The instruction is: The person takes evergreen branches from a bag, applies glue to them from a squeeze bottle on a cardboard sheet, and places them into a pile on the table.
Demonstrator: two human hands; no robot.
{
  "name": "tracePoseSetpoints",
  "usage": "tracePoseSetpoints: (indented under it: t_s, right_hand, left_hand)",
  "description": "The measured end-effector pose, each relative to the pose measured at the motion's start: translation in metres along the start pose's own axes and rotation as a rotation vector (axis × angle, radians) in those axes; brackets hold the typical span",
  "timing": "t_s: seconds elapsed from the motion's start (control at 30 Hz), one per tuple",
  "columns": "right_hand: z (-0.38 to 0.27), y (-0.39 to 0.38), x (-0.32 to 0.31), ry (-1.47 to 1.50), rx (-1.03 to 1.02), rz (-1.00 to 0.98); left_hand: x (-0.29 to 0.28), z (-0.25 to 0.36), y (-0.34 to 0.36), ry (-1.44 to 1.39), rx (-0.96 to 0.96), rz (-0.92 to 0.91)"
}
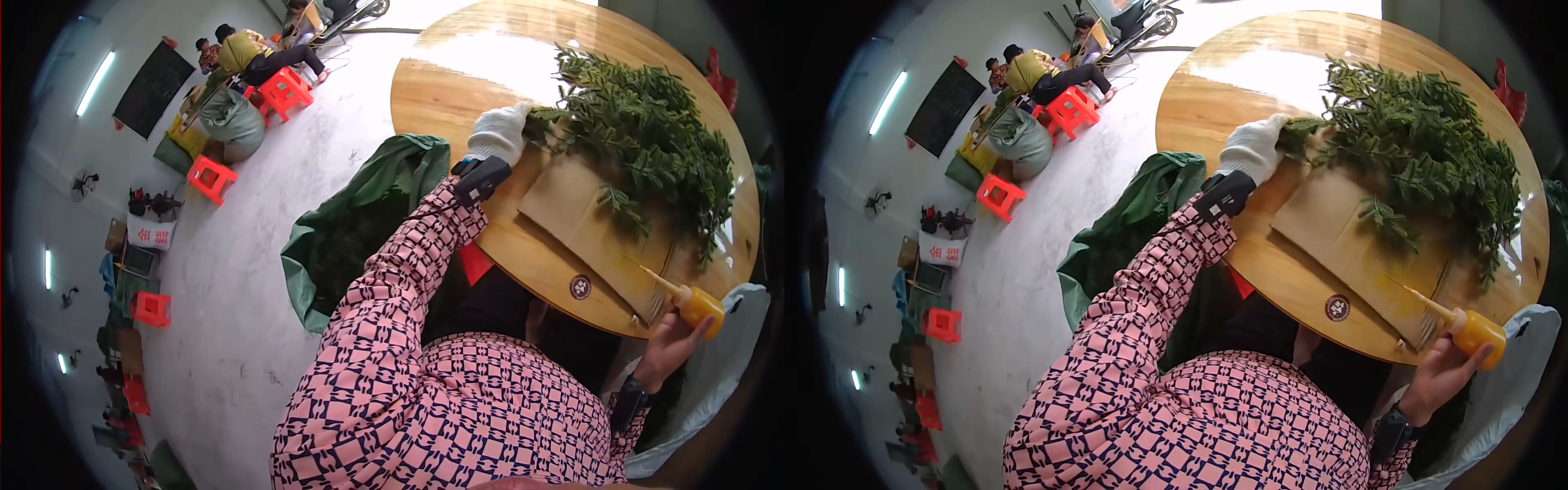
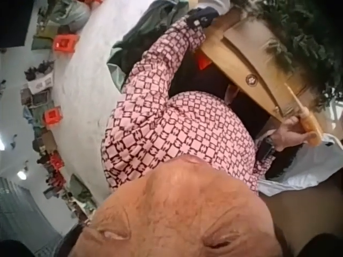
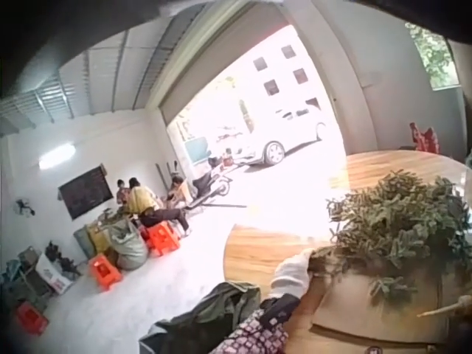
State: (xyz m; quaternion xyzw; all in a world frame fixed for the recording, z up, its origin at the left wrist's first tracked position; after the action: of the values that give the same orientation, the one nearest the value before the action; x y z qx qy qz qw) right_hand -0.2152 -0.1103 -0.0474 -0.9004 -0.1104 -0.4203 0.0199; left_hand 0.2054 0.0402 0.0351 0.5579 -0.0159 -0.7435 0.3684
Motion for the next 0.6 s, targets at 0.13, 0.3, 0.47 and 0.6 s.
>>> tracePoseSetpoints:
  t_s: [0.13,0.3,0.47,0.6]
  right_hand:
    - [-0.002,-0.003,0.002,-0.027,0.045,0.056]
    - [-0.001,-0.004,0.005,-0.062,0.013,0.119]
    - [0.007,0.004,-0.016,-0.109,0.007,0.082]
    - [0.009,0.005,-0.015,-0.158,0.026,0.084]
  left_hand:
    - [-0.017,-0.009,-0.005,-0.21,-0.149,0.097]
    - [-0.038,-0.043,-0.026,-0.749,-0.146,0.34]
    - [-0.074,-0.07,-0.095,-1.216,-0.316,0.485]
    - [-0.085,-0.106,-0.153,-1.286,-0.418,0.629]
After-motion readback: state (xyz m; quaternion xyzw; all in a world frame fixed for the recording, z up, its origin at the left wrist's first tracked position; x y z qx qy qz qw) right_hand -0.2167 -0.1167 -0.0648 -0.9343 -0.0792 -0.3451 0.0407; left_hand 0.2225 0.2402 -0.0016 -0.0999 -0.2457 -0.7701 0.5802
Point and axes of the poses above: each hand's wrist, its own y-axis towards the middle knuckle, its own x-axis out of the palm, z = x × y, the point moved 3 cm from there along y, towards the middle knuckle, and after that the axes turned 11 degrees about -y, right-handed, at the moved point
